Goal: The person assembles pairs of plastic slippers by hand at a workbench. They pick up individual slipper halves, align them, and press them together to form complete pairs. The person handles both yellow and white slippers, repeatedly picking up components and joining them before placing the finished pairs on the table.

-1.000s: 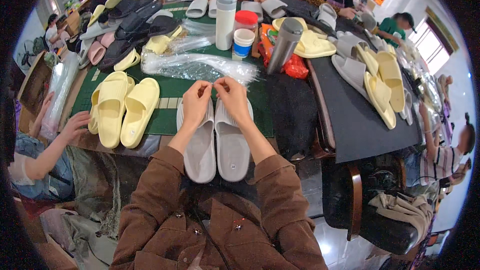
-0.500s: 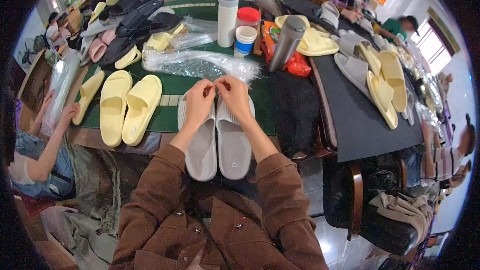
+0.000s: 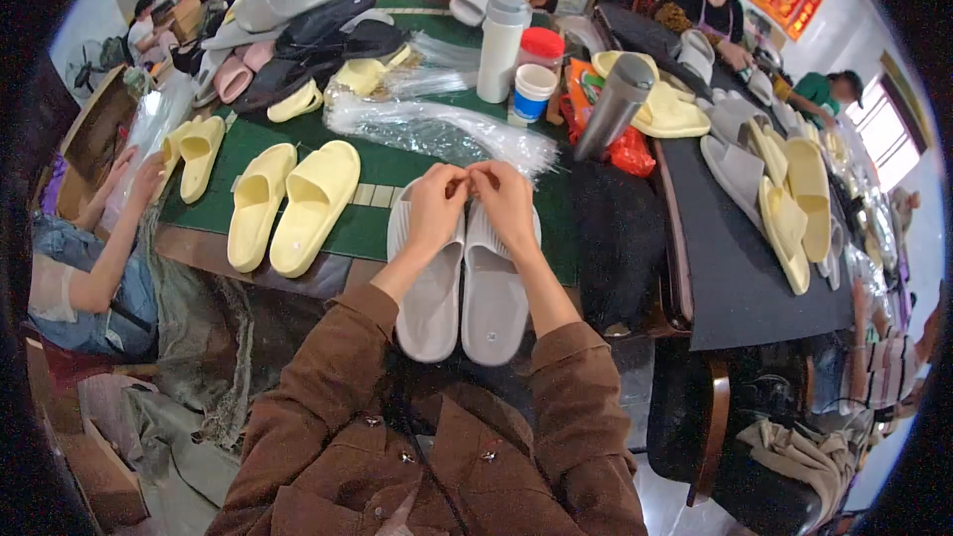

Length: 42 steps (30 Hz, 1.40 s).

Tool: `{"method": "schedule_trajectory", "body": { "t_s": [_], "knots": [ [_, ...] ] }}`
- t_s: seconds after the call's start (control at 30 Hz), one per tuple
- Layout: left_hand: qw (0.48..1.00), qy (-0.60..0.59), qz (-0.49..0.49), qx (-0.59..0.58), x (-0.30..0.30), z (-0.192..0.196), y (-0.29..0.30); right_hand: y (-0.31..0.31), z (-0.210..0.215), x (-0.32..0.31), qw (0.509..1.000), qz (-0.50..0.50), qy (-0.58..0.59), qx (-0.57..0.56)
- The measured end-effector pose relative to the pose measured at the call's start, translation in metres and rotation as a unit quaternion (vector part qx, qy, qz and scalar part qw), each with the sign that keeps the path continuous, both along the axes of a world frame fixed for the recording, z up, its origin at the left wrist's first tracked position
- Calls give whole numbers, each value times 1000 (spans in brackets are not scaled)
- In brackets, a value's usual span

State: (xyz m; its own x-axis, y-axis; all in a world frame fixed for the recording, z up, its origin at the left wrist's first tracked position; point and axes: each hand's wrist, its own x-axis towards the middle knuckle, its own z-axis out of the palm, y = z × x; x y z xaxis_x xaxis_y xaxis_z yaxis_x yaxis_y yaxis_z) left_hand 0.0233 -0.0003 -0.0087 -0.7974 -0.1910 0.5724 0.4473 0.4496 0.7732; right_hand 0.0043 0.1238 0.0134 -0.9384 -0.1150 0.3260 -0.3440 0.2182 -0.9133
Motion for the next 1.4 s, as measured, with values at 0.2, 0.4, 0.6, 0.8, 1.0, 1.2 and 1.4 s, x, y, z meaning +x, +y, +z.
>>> {"method": "schedule_trajectory", "body": {
  "t_s": [0.2, 0.4, 0.6, 0.8, 1.0, 1.2, 1.4],
  "knots": [
    [997, -71, 21, 31, 7, 6, 0, -3, 5, 3, 1000, -1, -11, -21],
    [997, -75, 19, 0, 7, 9, 2, 0, 0, 1, 999, 20, -24, -18],
    [1000, -10, 28, -6, 2, 0, 0, -2, 0, 1, 996, 15, -44, -74],
    [999, -30, 22, -1, 4, 4, 1, 0, -4, -3, 997, 11, -45, -61],
    [997, -49, 32, -45, 4, 3, 0, 0, -2, -4, 994, -5, -57, -97],
    [995, -81, 22, -56, 6, 8, 0, 5, 0, -4, 992, 36, -54, -110],
    [996, -71, 20, -57, 6, 8, 0, 8, -2, -7, 994, 64, -66, -53]
  ]
}}
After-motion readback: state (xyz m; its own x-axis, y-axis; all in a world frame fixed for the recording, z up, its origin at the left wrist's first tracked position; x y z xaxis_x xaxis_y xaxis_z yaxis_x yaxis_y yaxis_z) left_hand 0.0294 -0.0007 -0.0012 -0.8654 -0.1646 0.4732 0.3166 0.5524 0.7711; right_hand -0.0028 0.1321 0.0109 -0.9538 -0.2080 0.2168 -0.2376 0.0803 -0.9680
